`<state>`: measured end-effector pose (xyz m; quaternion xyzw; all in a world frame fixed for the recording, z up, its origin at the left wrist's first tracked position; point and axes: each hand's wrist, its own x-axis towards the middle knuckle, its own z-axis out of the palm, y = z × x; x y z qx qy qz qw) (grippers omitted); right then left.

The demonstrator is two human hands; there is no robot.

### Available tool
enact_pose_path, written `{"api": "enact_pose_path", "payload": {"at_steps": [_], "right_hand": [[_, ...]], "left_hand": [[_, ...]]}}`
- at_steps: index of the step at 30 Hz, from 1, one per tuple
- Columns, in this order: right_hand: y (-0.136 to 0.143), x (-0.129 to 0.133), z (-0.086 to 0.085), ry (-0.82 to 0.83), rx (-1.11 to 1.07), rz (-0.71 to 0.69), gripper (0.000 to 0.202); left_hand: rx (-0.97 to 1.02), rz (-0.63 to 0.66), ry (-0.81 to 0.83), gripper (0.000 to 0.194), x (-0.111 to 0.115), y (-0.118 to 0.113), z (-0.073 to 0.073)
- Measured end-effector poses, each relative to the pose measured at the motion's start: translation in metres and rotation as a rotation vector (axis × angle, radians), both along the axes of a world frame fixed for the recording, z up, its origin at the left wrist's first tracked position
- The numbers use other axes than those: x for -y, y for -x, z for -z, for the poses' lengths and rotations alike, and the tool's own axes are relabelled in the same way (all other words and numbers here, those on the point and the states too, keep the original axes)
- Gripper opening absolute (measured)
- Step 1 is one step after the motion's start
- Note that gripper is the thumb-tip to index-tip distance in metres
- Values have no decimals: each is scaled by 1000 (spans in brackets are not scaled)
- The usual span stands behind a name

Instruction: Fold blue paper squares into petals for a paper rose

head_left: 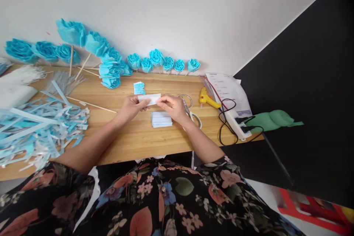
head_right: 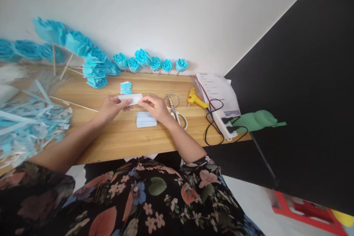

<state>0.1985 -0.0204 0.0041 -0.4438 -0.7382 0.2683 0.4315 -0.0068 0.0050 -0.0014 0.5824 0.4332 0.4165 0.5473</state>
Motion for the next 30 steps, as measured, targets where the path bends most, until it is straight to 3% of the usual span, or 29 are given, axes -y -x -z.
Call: {"api": "enact_pose_path", "payload": {"at_steps": [7,19,30], "right_hand": [[3,-1,8,121,-140,83,22],[5,-1,5,100,-132,134,16],[5,0,5,113,-142,143,20]], "left_hand": [[-31,35,-23,43,-1,0,2],[-48,65,-20,49,-2,1,3],[-90,30,-21,33,3,-3,-6]]}}
